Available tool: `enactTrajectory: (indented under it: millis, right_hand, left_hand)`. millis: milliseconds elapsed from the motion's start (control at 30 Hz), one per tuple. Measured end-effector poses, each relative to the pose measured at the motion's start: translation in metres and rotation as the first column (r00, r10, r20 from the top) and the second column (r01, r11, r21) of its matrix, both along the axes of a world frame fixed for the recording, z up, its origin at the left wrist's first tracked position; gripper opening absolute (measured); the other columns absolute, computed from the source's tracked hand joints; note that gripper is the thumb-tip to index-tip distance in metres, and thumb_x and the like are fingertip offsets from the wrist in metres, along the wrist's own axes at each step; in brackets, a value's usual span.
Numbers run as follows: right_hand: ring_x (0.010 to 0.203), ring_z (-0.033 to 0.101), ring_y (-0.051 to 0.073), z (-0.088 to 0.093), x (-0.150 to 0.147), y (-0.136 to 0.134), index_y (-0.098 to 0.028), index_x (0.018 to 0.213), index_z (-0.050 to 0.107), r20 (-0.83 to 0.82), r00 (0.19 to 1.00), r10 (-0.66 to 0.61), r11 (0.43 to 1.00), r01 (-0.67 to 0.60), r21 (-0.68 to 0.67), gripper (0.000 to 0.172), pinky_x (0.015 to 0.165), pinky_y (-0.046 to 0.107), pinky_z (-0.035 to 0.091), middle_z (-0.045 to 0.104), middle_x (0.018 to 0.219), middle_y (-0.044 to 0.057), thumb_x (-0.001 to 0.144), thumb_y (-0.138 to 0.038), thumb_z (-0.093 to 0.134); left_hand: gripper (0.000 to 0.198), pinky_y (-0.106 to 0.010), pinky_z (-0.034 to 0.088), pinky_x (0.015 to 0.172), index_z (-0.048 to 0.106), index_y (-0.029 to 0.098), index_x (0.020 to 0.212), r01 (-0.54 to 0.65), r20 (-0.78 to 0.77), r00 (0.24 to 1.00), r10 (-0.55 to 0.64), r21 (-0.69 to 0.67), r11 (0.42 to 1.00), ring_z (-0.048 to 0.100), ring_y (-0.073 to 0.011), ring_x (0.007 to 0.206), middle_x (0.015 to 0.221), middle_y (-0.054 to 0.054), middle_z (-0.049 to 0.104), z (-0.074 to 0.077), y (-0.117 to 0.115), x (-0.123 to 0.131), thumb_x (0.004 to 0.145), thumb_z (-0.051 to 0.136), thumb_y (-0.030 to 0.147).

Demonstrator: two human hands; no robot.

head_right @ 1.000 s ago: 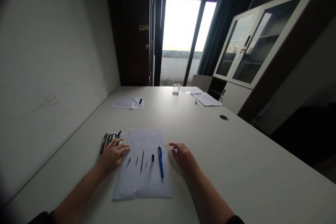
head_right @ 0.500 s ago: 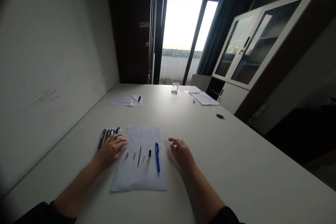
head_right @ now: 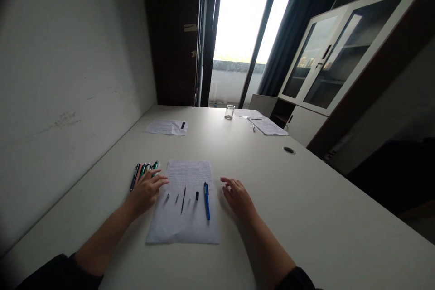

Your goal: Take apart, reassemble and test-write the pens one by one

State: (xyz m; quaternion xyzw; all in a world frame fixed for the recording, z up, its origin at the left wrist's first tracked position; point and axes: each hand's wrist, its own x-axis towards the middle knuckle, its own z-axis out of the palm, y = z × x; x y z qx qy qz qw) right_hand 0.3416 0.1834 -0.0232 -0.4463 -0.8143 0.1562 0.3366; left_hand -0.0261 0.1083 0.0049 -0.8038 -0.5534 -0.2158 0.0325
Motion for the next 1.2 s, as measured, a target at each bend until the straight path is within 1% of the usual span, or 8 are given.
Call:
enactTrajectory:
  millis: [167,367,467,600,733,800,1000,1200]
  right_hand:
    - [0.09,0.065,0.02,-0.001,0.002,-0.001,-0.026,0.12,0.062,-0.004,1.0,0.008,1.0,-0.008,0.013,0.03,0.081,0.036,0.057,0.066,0.103,0.006,0.093,-0.023,0.049]
    - [0.094,0.064,0.021,-0.003,0.004,-0.001,-0.026,0.121,0.061,0.008,0.999,0.031,1.0,-0.031,0.006,0.03,0.082,0.037,0.056,0.065,0.104,0.007,0.093,-0.023,0.049]
    - [0.094,0.064,0.021,-0.003,0.003,-0.002,-0.025,0.121,0.061,0.001,1.0,0.028,1.0,-0.028,-0.008,0.03,0.08,0.036,0.057,0.064,0.106,0.007,0.093,-0.023,0.05]
    - [0.088,0.064,0.02,-0.003,0.002,-0.002,-0.025,0.12,0.062,-0.005,0.999,0.047,0.999,-0.047,-0.003,0.029,0.077,0.035,0.058,0.063,0.109,0.009,0.093,-0.025,0.05]
    - [0.08,0.064,0.018,-0.003,-0.002,-0.004,-0.023,0.114,0.065,-0.021,0.996,0.085,0.996,-0.085,0.006,0.026,0.07,0.031,0.057,0.062,0.108,0.01,0.094,-0.027,0.049]
    - [0.077,0.064,0.017,-0.001,-0.004,-0.007,-0.022,0.111,0.066,-0.023,0.994,0.103,0.995,-0.103,-0.004,0.025,0.068,0.03,0.056,0.062,0.105,0.009,0.095,-0.027,0.048]
    - [0.064,0.058,0.015,0.009,-0.011,-0.018,-0.022,0.102,0.07,0.041,0.99,0.133,0.991,-0.132,-0.027,0.024,0.062,0.028,0.051,0.064,0.084,0.006,0.096,-0.029,0.048]
    - [0.062,0.059,0.014,0.014,-0.016,-0.025,-0.022,0.103,0.071,0.027,0.974,0.224,0.973,-0.222,-0.059,0.025,0.062,0.027,0.051,0.065,0.085,0.006,0.096,-0.032,0.049]
  left_hand:
    - [0.051,-0.055,0.029,0.115,0.068,0.026,0.114,-0.01,0.023,1.0,0.009,0.016,1.0,0.041,-0.0272,0.131,0.12,-0.003,0.067,0.001,-0.001,-0.001,0.078,0.049,-0.005]
    - [0.053,-0.055,0.03,0.114,0.068,0.026,0.115,-0.008,0.007,1.0,0.008,-0.007,1.0,0.04,-0.0275,0.131,0.121,-0.003,0.067,-0.002,0.001,-0.001,0.077,0.047,-0.005]
    - [0.055,-0.055,0.03,0.114,0.068,0.026,0.116,-0.01,0.011,1.0,0.01,-0.017,1.0,0.04,-0.0276,0.132,0.121,-0.003,0.067,-0.001,0.0,0.0,0.077,0.046,-0.005]
    - [0.056,-0.055,0.03,0.114,0.068,0.027,0.116,-0.007,0.027,1.0,0.008,-0.017,1.0,0.04,-0.0276,0.132,0.12,-0.003,0.067,-0.001,0.0,-0.001,0.076,0.047,-0.006]
    - [0.055,-0.054,0.03,0.114,0.067,0.026,0.116,-0.016,0.026,1.0,0.016,-0.003,1.0,0.039,-0.0275,0.132,0.12,-0.002,0.067,0.0,0.0,-0.001,0.077,0.046,-0.006]
    - [0.054,-0.054,0.03,0.114,0.067,0.025,0.116,-0.017,0.028,0.999,0.017,0.001,1.0,0.039,-0.0272,0.132,0.119,-0.002,0.067,0.0,0.0,-0.001,0.077,0.045,-0.006]
    - [0.052,-0.052,0.033,0.113,0.068,0.024,0.113,-0.008,0.04,0.999,0.008,0.005,1.0,0.041,-0.0274,0.13,0.116,-0.002,0.068,0.0,-0.001,0.001,0.078,0.045,-0.006]
    - [0.053,-0.053,0.033,0.112,0.069,0.026,0.112,-0.008,0.041,0.999,0.008,0.011,1.0,0.042,-0.0277,0.129,0.114,-0.002,0.069,0.001,-0.001,0.001,0.077,0.046,-0.007]
